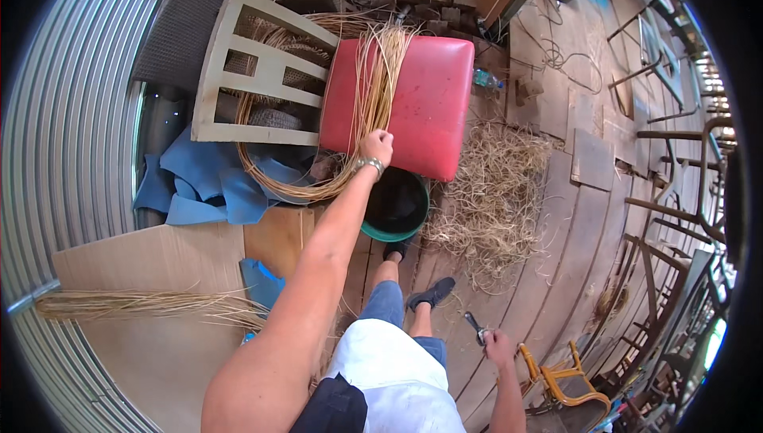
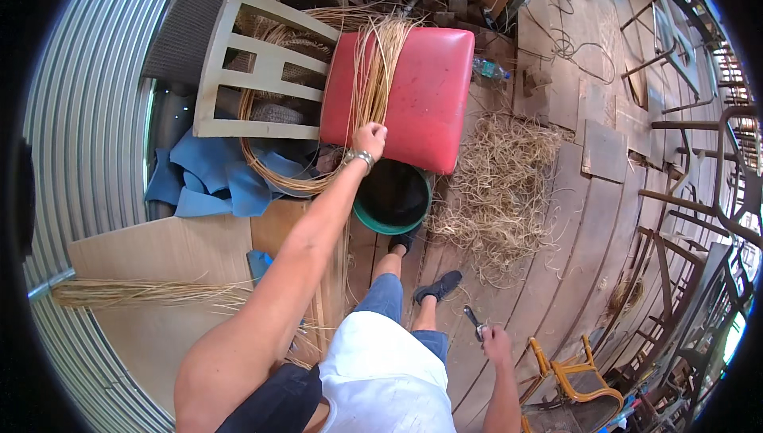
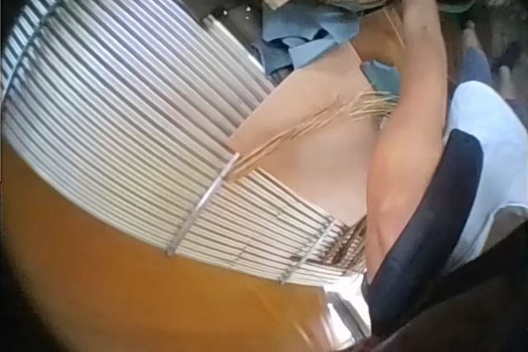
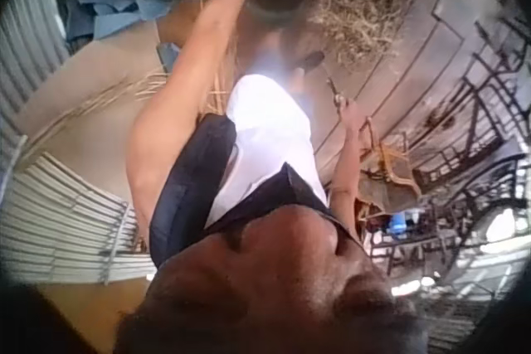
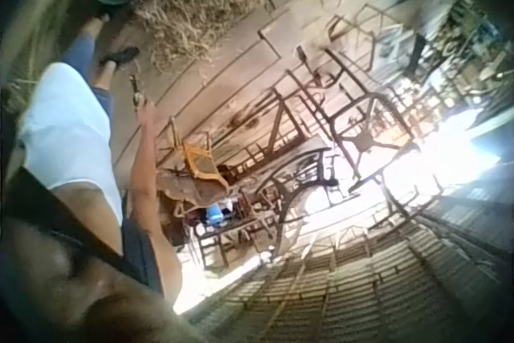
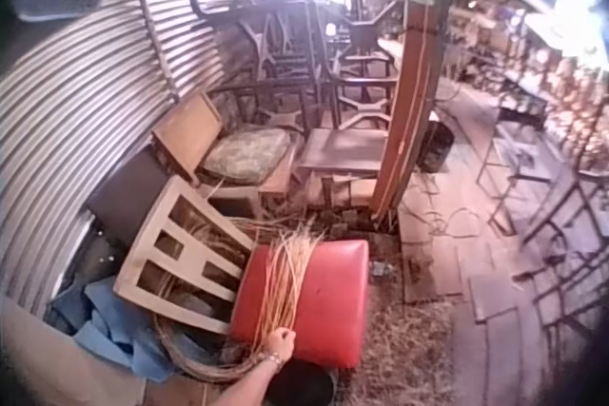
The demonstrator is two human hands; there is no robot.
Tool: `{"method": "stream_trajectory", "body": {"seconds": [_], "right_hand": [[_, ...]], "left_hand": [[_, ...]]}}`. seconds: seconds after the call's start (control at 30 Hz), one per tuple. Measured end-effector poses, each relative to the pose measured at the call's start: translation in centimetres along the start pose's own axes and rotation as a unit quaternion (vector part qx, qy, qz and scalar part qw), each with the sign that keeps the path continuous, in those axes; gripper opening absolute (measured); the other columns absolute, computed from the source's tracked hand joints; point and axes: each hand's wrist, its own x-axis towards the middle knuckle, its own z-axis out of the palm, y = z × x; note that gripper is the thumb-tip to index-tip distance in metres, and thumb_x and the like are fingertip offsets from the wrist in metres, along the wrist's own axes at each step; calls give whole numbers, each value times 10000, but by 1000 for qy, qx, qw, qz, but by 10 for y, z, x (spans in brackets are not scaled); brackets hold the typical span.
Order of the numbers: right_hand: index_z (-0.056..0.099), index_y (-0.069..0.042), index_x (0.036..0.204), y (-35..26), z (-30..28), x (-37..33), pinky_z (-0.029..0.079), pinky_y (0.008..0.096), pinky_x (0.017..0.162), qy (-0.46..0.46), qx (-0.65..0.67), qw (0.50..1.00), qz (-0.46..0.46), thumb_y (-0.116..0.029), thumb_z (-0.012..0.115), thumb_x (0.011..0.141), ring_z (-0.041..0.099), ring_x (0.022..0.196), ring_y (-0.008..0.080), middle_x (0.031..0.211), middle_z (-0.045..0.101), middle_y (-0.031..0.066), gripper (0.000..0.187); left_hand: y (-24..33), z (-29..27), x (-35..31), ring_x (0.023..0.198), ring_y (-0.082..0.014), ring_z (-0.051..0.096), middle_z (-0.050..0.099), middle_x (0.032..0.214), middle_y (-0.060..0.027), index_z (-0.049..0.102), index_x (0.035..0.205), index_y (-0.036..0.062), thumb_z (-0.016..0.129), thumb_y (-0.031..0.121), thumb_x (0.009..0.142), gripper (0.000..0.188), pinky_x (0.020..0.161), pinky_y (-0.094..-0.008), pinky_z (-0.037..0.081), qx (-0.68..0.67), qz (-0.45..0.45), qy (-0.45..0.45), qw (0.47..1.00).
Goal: The person strips the outer layer from thin rattan strips using a knife. They repeatedly pull the strips through the blade to remove the bark, creating a pile of shavings on the floor. The person occasionally pauses to adjust the bundle of rattan or look around the workshop.
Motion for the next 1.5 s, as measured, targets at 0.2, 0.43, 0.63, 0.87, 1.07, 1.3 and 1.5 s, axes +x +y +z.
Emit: {"method": "stream_trajectory", "body": {"seconds": [0.2,0.43,0.63,0.87,1.07,1.3,1.5], "right_hand": [[530,-3,764,-32,22,-19,436,294,400,-13,56,998,40,-230,543,932,563,443,147,569,572,80,283],[503,-14,757,-38,22,-12,425,294,389,-3,95,994,55,-266,558,936,551,436,142,567,561,78,314],[484,-26,757,-43,15,0,429,288,389,12,125,991,44,-279,552,941,545,441,141,567,543,68,320],[482,-31,751,-58,20,10,415,288,384,7,131,990,59,-280,546,945,533,434,141,558,540,67,322],[482,-33,744,-72,28,6,414,290,388,16,136,989,48,-281,547,946,521,418,144,553,542,69,326],[485,-34,748,-80,29,6,415,290,389,4,117,991,57,-278,544,948,521,418,146,551,544,72,321],[490,-36,754,-82,28,6,411,290,387,4,118,991,65,-280,540,949,519,420,141,552,543,68,316]], "left_hand": [[0,4,67,691,-222,664,680,721,-107,670,809,35,602,246,846,225,682,-351,517,-33,-46,-10,998],[-31,13,97,798,-363,626,651,823,-192,620,797,20,637,334,825,316,749,-444,488,71,-33,155,985],[-6,29,101,883,-316,658,682,869,-154,652,954,2,724,416,762,462,834,-377,503,248,49,218,943],[-12,18,119,924,-239,682,698,1001,-170,660,1074,-8,747,273,759,431,824,-331,522,-47,-38,-245,968],[-40,-7,125,903,-206,678,703,962,-143,635,1073,-24,643,179,834,314,798,-324,518,-17,-76,-120,990],[-42,-22,128,721,-208,671,688,799,-119,610,1101,8,591,159,836,306,689,-342,540,44,-24,-120,991],[-3,-27,106,1022,-351,545,514,1117,-142,421,1300,119,654,148,783,568,832,-427,469,281,107,27,953]]}}
